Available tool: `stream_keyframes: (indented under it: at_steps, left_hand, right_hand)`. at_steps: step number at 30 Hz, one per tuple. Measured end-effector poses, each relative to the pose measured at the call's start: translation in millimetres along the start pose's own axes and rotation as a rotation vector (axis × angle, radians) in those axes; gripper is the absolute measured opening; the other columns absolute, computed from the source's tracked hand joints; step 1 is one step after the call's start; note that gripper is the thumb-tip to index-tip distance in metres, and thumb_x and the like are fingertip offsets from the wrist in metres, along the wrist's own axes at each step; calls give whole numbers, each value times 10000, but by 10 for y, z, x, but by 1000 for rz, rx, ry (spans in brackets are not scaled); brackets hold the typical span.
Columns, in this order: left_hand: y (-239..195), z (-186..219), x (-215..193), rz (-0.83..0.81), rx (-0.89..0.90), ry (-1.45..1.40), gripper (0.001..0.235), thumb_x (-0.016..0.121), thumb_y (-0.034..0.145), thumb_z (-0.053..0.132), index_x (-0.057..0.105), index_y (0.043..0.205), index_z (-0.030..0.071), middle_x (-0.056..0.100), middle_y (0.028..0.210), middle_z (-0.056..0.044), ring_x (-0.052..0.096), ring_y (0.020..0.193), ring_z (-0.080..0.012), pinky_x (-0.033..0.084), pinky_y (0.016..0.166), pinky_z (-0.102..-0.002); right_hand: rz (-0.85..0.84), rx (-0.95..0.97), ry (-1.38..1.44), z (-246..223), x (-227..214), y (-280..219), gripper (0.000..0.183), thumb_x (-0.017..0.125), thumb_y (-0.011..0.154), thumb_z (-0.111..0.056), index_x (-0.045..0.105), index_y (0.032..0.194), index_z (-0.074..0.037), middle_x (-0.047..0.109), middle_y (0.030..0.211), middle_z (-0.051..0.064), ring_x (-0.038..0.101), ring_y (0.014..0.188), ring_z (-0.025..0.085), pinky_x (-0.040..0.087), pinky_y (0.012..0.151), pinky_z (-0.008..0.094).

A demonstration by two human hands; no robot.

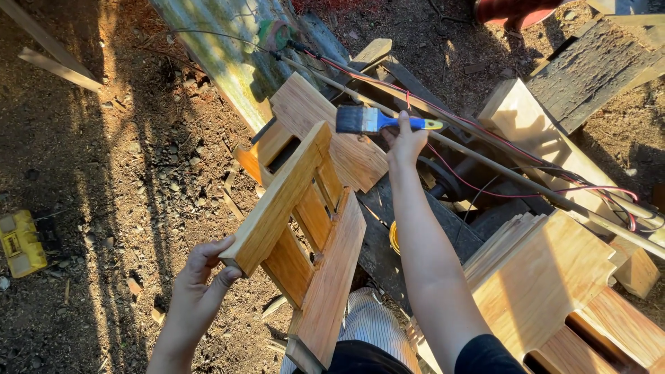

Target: The person paints a wooden piece with a brush, applying a yellowish varnish to the surface and edges. They dip the brush into a can of varnish and carefully coat the wood, turning the piece to reach different sides.

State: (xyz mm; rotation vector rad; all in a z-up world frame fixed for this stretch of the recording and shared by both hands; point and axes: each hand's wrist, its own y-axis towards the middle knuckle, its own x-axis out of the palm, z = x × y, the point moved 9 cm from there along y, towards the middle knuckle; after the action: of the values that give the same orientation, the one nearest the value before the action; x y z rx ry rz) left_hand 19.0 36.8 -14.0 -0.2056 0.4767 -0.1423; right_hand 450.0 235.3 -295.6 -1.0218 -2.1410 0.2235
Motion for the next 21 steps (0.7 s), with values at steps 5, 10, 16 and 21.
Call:
stream_keyframes:
  at_steps: [5, 10, 16, 21]
  left_hand:
    - [0, 39, 23, -18, 22, 11, 462, 718, 871, 246, 615, 1305, 129, 689, 1148, -56, 675, 1162, -185, 583, 960, -370]
    - [-21, 26, -9, -6, 13, 8, 472, 720, 869, 255, 615, 1311, 126, 695, 1164, -58, 675, 1154, -186, 590, 935, -366]
    - [-7, -58, -44, 0, 28, -18, 488, 715, 879, 268, 606, 1330, 113, 706, 1152, -65, 684, 1108, -174, 588, 876, -352]
    - [4, 46, -59, 10, 101, 8, 481, 710, 907, 281, 598, 1337, 99, 666, 1151, -60, 671, 1108, -168, 568, 916, -340]
  right_hand:
    - [-42, 56, -73, 240, -43, -166, 216, 682, 971, -115, 501, 1025, -10, 665, 928, 147, 750, 753, 260, 690, 638, 406]
    - [-7, -37, -73, 257, -195, -103, 212, 679, 977, -138, 509, 1022, -19, 666, 933, 143, 740, 738, 250, 692, 610, 385]
    - [3, -81, -148, 115, -160, -230, 325, 687, 939, -109, 407, 1096, -57, 638, 946, 150, 732, 710, 272, 656, 564, 413]
    - [67, 18, -142, 71, -332, -390, 316, 658, 943, -105, 386, 1098, -67, 598, 1016, 134, 738, 775, 239, 703, 588, 397]
